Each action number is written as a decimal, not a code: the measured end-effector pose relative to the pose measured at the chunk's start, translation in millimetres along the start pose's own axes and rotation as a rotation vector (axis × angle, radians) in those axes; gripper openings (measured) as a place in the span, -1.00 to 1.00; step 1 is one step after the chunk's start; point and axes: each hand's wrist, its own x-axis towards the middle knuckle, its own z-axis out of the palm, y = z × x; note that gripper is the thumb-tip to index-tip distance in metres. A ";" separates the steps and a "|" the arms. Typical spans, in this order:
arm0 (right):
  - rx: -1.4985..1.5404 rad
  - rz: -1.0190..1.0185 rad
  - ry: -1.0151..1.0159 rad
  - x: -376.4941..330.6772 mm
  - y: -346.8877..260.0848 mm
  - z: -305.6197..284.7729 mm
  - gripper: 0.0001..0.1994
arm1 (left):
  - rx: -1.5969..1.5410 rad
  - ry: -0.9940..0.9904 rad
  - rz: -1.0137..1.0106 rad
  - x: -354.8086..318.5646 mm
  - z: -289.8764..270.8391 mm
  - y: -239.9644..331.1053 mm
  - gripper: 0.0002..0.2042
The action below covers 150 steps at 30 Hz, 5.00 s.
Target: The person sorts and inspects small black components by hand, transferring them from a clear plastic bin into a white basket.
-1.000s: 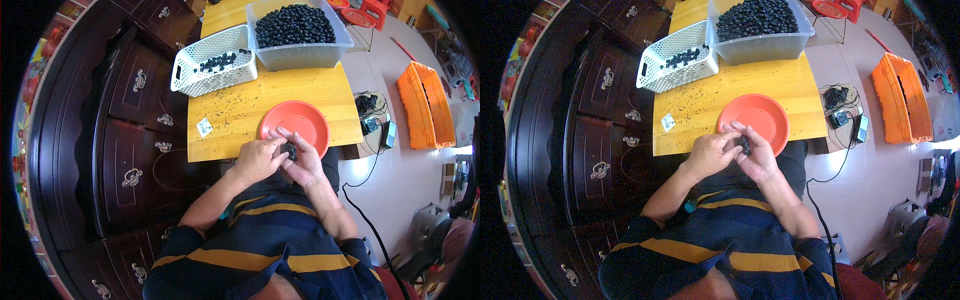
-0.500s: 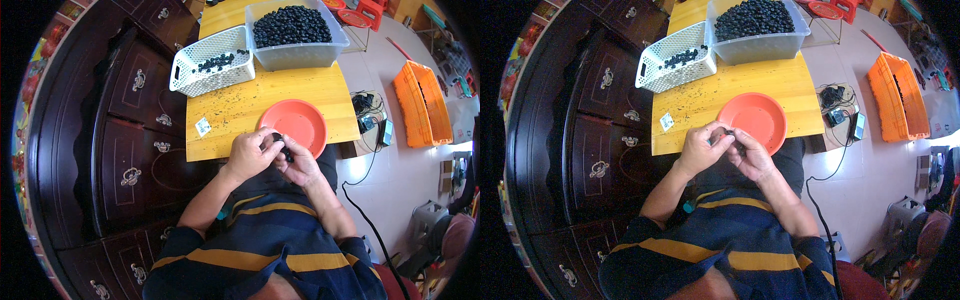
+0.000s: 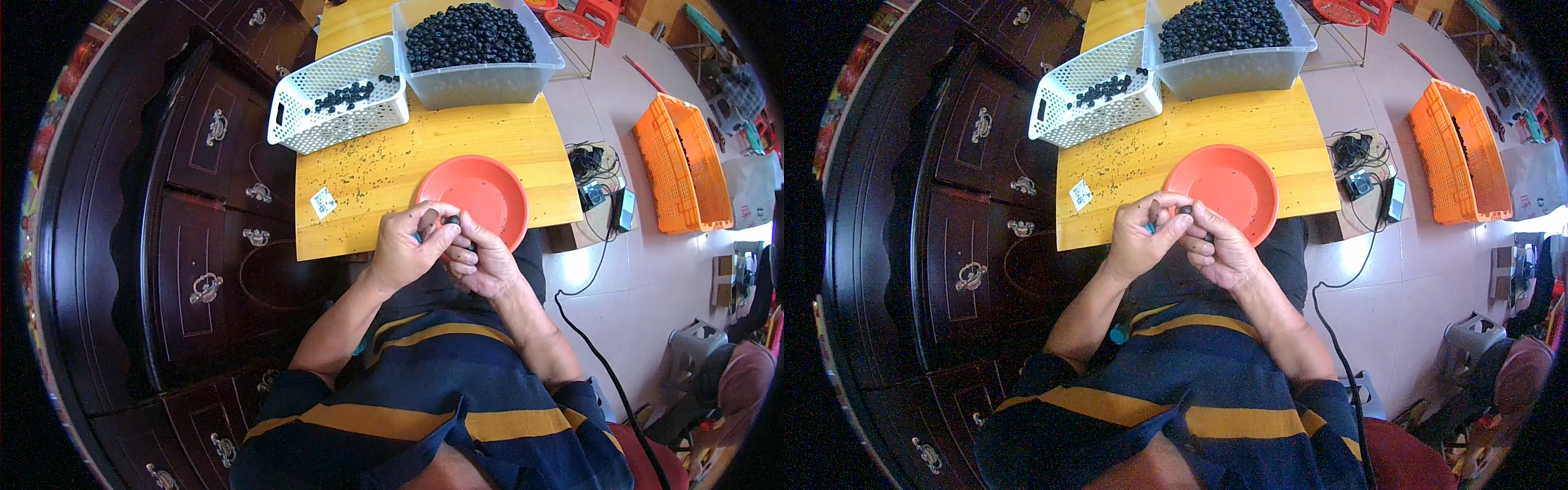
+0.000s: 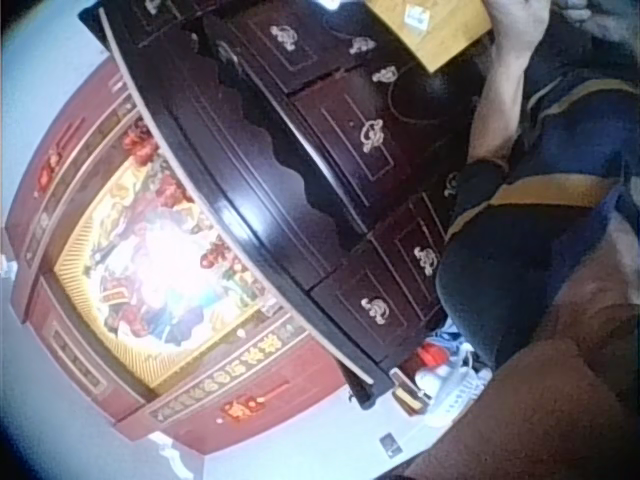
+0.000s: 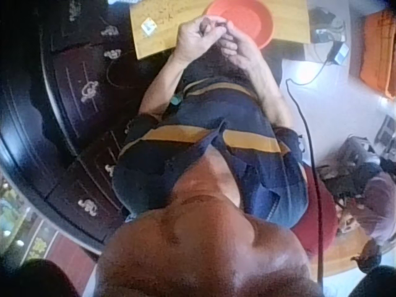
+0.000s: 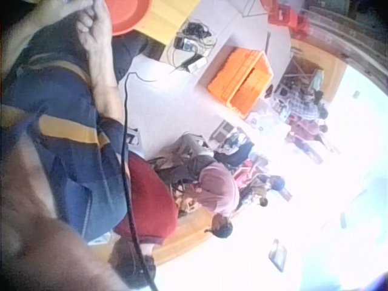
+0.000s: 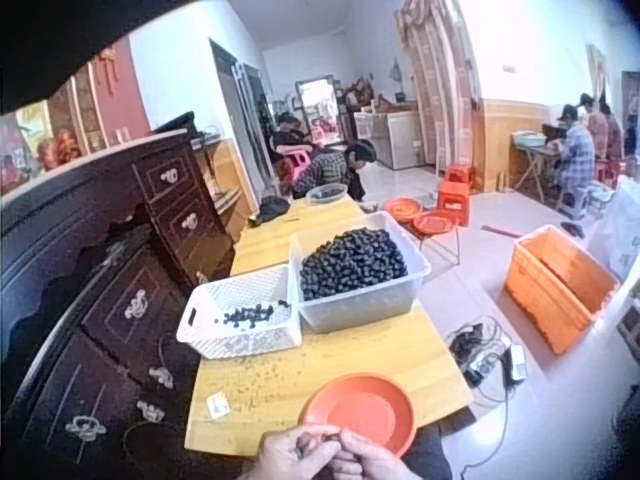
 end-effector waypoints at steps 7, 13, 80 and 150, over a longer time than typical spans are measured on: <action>-0.005 -0.058 -0.062 2.4 3.0 -2.0 -0.86 | -0.322 0.033 -0.010 0.0 6.4 -5.7 -0.85; 0.061 -0.023 -0.098 3.9 3.3 3.6 -0.81 | -0.352 0.003 -0.244 5.0 -9.0 -8.9 -0.83; 0.076 -0.204 0.033 11.4 -7.8 -11.0 -0.51 | 0.386 -0.204 -0.114 18.9 -9.9 11.4 -0.82; -0.317 -0.219 0.124 4.2 -1.0 3.2 -0.82 | 0.272 0.218 0.314 3.8 16.5 -14.4 -0.75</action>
